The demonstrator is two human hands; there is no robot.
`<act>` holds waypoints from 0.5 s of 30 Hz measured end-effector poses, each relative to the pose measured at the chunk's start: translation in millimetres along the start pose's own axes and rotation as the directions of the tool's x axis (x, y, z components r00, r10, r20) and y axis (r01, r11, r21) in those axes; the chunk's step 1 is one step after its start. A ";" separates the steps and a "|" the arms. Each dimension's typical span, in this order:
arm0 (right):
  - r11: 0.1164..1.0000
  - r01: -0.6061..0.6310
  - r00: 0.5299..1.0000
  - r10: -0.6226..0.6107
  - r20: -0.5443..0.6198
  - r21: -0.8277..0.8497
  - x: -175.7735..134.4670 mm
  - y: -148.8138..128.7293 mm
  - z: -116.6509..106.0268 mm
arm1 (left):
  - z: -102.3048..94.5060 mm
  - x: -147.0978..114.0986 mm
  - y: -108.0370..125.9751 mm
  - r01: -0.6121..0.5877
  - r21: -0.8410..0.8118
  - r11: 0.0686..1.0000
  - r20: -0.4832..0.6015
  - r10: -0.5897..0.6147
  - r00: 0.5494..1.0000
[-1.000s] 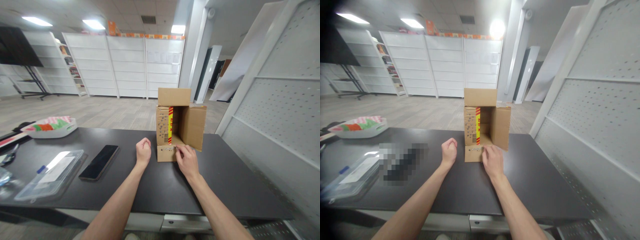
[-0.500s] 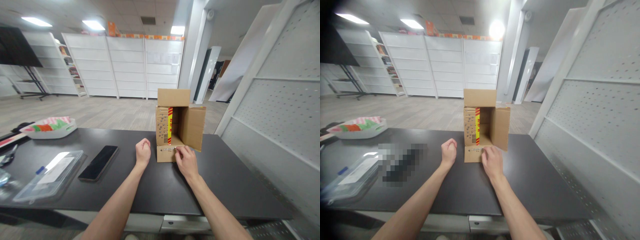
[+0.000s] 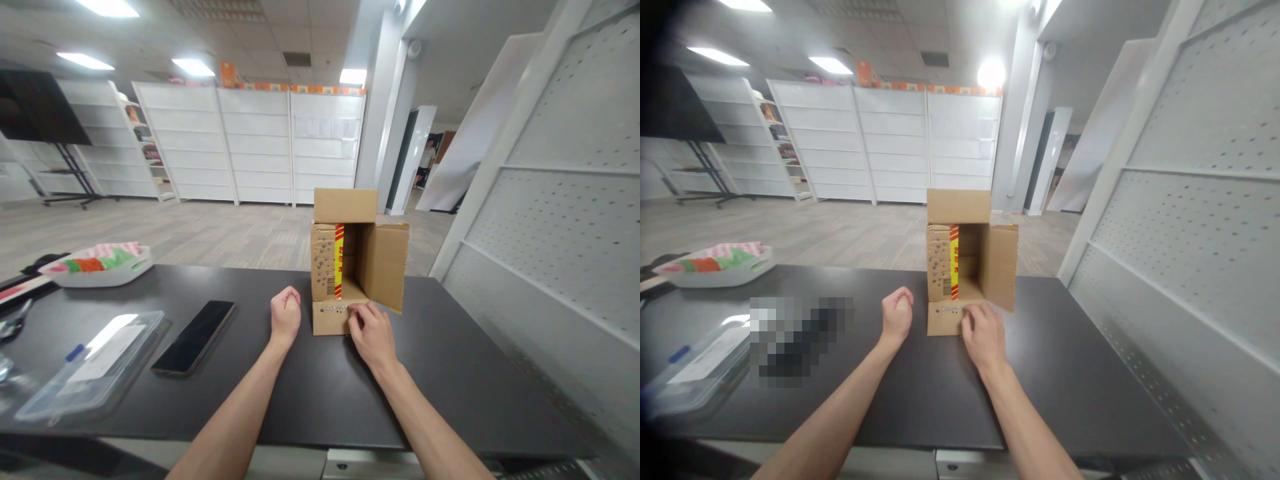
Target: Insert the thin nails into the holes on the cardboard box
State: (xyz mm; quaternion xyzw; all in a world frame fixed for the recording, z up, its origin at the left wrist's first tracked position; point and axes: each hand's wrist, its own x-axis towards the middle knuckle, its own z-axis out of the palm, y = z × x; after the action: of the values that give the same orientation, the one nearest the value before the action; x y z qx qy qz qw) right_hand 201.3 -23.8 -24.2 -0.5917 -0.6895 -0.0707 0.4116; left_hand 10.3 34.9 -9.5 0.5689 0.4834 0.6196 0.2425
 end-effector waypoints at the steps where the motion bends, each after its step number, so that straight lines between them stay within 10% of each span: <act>1: 1.000 -0.003 1.000 0.003 -0.001 0.004 -0.1 -0.2 0.2 | -0.1 0.0 -0.3 -0.002 0.002 1.000 0.001 0.002 1.000; 15: 0.998 -0.023 0.999 0.025 -0.035 0.054 0.1 -1.9 0.7 | 1.2 -0.5 -9.4 -0.013 0.011 1.000 0.045 0.012 0.999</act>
State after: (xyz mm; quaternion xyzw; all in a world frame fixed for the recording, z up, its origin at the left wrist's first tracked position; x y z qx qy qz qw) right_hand 199.3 -23.9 -23.9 -0.5872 -0.6767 -0.0578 0.4404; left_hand 9.2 38.8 -18.1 0.5871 0.4775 0.6055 0.2463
